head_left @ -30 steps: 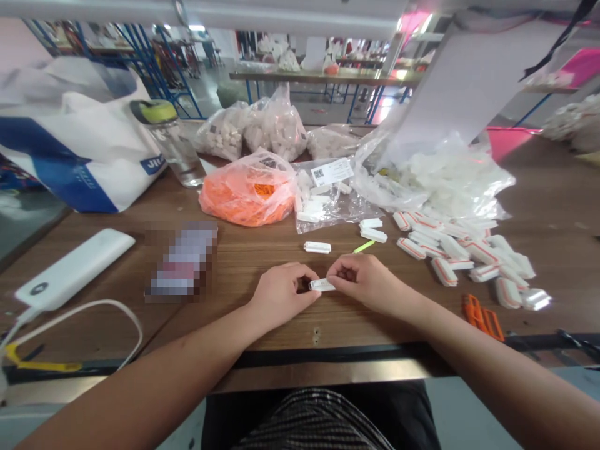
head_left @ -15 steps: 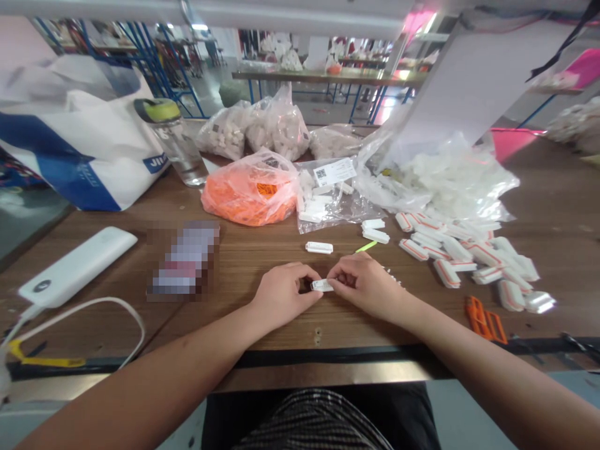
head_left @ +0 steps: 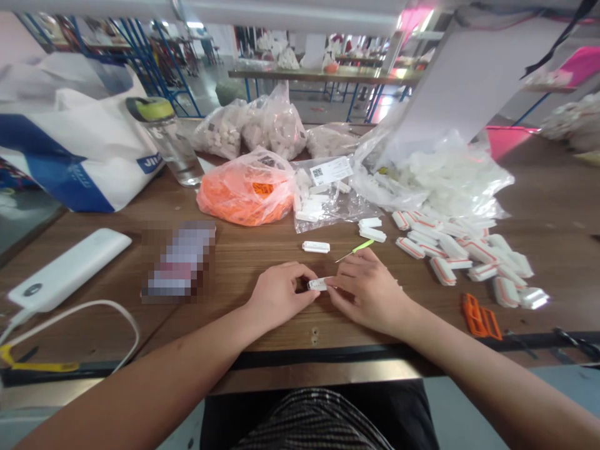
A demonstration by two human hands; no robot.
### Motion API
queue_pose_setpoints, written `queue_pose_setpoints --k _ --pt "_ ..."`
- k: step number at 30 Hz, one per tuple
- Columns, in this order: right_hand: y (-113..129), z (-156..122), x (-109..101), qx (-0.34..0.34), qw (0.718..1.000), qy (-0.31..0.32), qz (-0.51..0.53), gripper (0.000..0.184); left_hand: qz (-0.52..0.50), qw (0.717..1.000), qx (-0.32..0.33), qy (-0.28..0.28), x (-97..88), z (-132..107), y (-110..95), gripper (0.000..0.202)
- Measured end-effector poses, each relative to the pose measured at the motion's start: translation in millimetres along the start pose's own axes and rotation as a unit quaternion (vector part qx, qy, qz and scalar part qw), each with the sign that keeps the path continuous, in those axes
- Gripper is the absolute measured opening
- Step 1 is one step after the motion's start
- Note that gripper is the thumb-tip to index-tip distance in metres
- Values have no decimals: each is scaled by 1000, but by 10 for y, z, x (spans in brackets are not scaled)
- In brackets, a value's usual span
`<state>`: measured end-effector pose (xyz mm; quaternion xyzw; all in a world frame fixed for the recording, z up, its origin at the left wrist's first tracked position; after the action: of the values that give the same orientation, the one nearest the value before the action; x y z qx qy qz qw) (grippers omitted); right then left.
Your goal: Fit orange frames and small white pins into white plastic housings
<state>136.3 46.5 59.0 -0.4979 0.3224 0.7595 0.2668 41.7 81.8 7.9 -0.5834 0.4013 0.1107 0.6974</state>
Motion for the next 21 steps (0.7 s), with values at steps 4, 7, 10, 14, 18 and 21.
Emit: queue_pose_setpoints --k 4,7,10,14,18,21 --pt "-120 -22 -88 29 999 -5 30 27 11 1000 -6 4 1 6 19 13" --pt "-599 -134 -282 140 988 -22 53 26 22 1000 -10 9 0 13 30 13" --pt "-1133 -322 -311 256 966 46 10 21 30 999 -9 12 -4 17 28 14" --pt "-1411 -443 -197 288 949 129 -15 19 33 999 -3 13 -5 16 22 14" --pt "-1405 -438 -70 281 947 153 -4 20 34 999 4 10 -4 19 30 14" --pt "-1467 -465 -65 309 939 151 -22 20 30 999 7 12 4 26 35 15"
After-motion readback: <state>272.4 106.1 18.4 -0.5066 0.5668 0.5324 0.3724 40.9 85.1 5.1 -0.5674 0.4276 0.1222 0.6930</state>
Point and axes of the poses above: each hand's wrist, its own z-axis towards the middle knuckle, its own x-axis out of the palm, y = z × x, the point moved 10 cm from there along z, towards the middle knuckle, and after that the axes turned 1 degree about y, right-handed, at the moved point
